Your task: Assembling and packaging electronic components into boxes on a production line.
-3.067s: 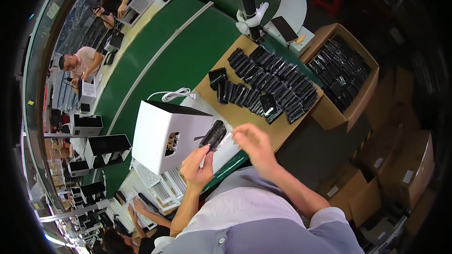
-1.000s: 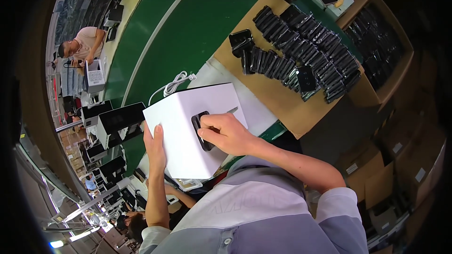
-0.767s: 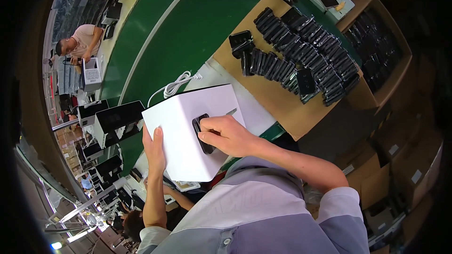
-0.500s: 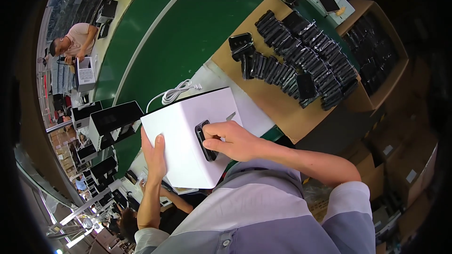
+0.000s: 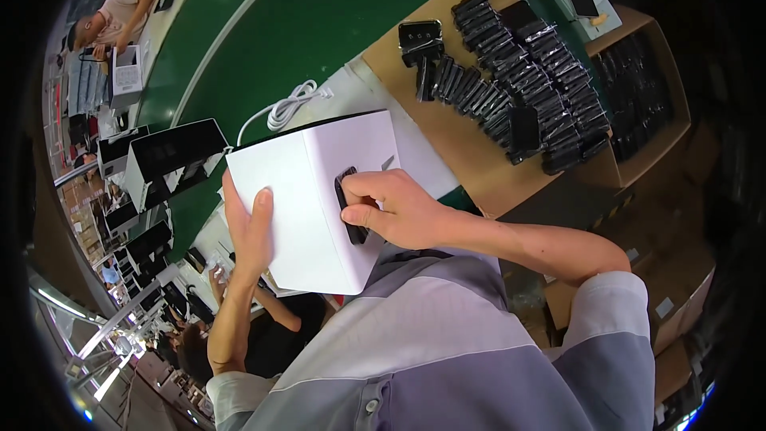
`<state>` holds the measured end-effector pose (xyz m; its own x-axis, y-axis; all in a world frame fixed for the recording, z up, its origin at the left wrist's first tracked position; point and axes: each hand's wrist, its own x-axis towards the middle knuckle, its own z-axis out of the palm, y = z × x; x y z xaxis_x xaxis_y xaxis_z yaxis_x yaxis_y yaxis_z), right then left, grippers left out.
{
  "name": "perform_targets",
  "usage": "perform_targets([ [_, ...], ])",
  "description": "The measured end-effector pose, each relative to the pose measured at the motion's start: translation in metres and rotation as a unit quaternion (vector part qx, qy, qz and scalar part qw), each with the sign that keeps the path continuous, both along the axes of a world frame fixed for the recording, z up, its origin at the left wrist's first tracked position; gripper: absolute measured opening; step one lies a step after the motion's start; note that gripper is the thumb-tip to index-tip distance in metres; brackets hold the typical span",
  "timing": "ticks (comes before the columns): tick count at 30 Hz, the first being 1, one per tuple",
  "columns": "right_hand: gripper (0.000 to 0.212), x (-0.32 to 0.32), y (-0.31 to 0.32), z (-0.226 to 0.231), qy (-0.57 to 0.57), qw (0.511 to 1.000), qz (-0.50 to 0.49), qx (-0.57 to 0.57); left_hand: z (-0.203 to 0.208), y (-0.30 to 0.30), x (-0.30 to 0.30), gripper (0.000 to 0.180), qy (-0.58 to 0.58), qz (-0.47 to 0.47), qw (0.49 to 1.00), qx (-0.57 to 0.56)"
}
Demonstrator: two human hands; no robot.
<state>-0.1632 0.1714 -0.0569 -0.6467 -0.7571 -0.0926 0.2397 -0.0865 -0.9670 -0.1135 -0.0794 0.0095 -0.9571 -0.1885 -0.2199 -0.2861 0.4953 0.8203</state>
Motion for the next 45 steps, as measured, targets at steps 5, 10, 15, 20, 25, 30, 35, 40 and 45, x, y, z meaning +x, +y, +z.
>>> perform_targets([
  [5,0.031,0.001,0.004,0.007,-0.030,0.999,-0.013,0.015,0.002,0.000,0.000,0.063,-0.012,0.007,1.000,0.009],
  [10,0.030,0.024,0.013,-0.002,0.050,0.998,0.020,0.009,0.000,0.004,0.009,0.062,0.002,0.012,1.000,0.015],
  [15,0.026,0.033,0.008,-0.006,0.021,1.000,-0.014,-0.010,-0.002,-0.004,0.004,0.063,-0.010,0.012,0.999,0.031],
  [20,0.021,0.029,0.016,-0.024,0.016,0.999,0.026,-0.018,-0.010,-0.006,0.009,0.060,0.016,0.027,1.000,0.002],
  [25,0.024,0.069,0.089,-0.115,0.246,0.917,0.043,0.311,0.013,-0.028,0.033,0.052,-0.069,0.048,0.994,0.064],
  [30,0.021,0.066,0.097,-0.157,0.045,0.943,-0.033,0.327,0.005,-0.048,0.013,0.037,-0.146,0.051,0.963,0.218],
  [35,0.016,0.058,0.069,-0.216,0.213,0.890,-0.233,0.329,0.047,-0.006,-0.079,0.030,-0.157,-0.002,0.967,0.201],
  [40,0.012,0.061,0.051,-0.228,0.346,0.813,-0.299,0.361,0.067,-0.024,-0.209,0.018,-0.127,-0.049,0.982,0.130],
  [45,0.015,0.061,0.049,-0.231,0.369,0.779,-0.297,0.411,0.062,-0.061,-0.371,0.019,-0.031,-0.041,0.995,0.086],
])
